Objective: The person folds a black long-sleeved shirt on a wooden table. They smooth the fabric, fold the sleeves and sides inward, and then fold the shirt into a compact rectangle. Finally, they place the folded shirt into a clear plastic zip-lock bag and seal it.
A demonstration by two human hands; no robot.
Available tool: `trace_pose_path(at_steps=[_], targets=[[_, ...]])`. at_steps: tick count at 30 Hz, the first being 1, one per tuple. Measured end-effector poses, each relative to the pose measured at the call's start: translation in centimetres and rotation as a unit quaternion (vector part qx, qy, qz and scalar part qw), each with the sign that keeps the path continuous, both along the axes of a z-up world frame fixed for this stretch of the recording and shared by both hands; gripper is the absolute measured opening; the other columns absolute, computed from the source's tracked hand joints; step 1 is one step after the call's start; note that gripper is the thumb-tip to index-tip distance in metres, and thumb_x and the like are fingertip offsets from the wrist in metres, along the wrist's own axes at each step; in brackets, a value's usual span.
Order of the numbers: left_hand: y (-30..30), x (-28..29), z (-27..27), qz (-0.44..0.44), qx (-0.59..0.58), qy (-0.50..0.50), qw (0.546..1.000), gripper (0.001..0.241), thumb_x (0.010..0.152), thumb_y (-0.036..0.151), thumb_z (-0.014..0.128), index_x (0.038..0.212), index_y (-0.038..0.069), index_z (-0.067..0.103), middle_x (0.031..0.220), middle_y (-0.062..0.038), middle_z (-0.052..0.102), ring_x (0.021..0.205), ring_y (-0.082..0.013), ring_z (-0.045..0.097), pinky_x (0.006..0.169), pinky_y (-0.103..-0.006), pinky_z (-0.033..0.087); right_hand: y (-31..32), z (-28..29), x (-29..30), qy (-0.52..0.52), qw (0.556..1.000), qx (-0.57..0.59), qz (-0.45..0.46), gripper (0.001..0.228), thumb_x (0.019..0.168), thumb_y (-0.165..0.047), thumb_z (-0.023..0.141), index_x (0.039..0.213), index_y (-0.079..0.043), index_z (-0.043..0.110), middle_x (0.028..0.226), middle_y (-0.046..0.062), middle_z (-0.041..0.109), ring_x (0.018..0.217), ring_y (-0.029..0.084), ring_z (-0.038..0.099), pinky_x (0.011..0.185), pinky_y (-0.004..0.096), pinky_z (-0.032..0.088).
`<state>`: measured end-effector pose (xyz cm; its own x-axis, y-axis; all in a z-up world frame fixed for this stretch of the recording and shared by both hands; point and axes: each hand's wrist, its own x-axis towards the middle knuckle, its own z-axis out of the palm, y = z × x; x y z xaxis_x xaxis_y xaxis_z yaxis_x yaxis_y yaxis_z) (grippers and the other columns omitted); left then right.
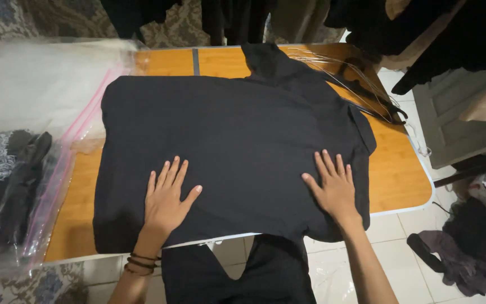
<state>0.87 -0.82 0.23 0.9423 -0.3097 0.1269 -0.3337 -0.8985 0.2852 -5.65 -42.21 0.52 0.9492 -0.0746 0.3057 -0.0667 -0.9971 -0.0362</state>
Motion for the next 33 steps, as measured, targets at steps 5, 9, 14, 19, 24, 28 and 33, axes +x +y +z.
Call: trace_pose_path(at_steps=[5,9,14,19,24,28,33], targets=[[0.6,-0.2,-0.3,0.01,-0.009,-0.011,1.0,0.083,0.094,0.069,0.043,0.158,0.017,0.032,0.166,-0.017,0.021,0.154,-0.0312,0.015,0.123,-0.0481,0.009,-0.6,1.4,-1.7,-0.062,0.995,0.08,-0.018,0.064,0.094,-0.046,0.068,0.144,-0.008,0.057,0.153,0.022,0.047,0.14,0.043,0.043,0.112,0.051,0.038],[3.6,-1.7,-0.4,0.029,0.023,-0.018,0.999,0.085,0.094,0.068,0.045,0.158,0.014,0.034,0.165,-0.016,0.024,0.153,-0.0317,0.019,0.121,-0.0512,0.011,-1.6,1.8,-6.1,-0.234,0.944,0.216,-0.093,0.037,0.101,-0.017,0.072,0.135,-0.005,0.063,0.144,0.014,0.06,0.131,0.034,0.057,0.109,0.045,0.05],[9.4,-6.1,-1.0,-0.007,-0.004,-0.073,0.997,0.076,0.096,0.063,0.047,0.154,0.014,0.04,0.163,-0.014,0.032,0.154,-0.0297,0.027,0.125,-0.0466,0.021,-2.7,-10.7,-14.3,-0.4,0.83,0.363,-0.135,0.06,0.108,-0.012,0.063,0.153,0.005,0.027,0.157,0.022,0.034,0.144,0.033,0.039,0.127,0.046,0.029],[12.8,-8.6,-0.8,-0.041,0.089,-0.064,0.993,0.075,0.087,0.059,0.049,0.149,0.018,0.041,0.158,-0.002,0.036,0.148,-0.024,0.028,0.12,-0.0482,0.022,-1.1,-14.9,-16.3,-0.162,0.706,0.653,-0.22,0.087,0.099,-0.028,0.057,0.164,-0.003,0.005,0.161,0.023,0.021,0.147,0.033,0.03,0.119,0.045,0.023],[16.0,-8.5,-3.3,-0.078,0.103,-0.071,0.989,0.083,0.08,0.07,0.048,0.15,0.026,0.037,0.16,0.0,0.031,0.148,-0.0195,0.024,0.12,-0.0452,0.019,-3.0,-16.9,-15.5,0.049,0.756,0.639,-0.133,0.098,0.077,-0.041,0.08,0.149,0.012,0.041,0.152,0.032,0.053,0.14,0.04,0.052,0.117,0.045,0.037],[18.6,-11.4,-6.6,-0.082,0.083,-0.077,0.99,0.078,0.08,0.066,0.051,0.146,0.025,0.041,0.155,0.0,0.035,0.144,-0.0206,0.028,0.117,-0.045,0.023,-5.5,-19.3,-15.5,0.146,0.77,0.592,-0.186,0.105,0.077,-0.041,0.083,0.153,0.008,0.029,0.152,0.028,0.044,0.14,0.036,0.046,0.114,0.045,0.038],[23.4,-19.8,-13.4,-0.086,0.053,-0.088,0.991,0.071,0.08,0.058,0.056,0.14,0.023,0.047,0.147,-0.002,0.043,0.137,-0.0223,0.036,0.113,-0.0447,0.029,-7.4,-17.9,-17.8,0.132,0.751,0.624,-0.169,0.079,0.085,-0.048,0.072,0.134,0.013,0.061,0.132,0.024,0.072,0.124,0.028,0.065,0.106,0.037,0.044]])
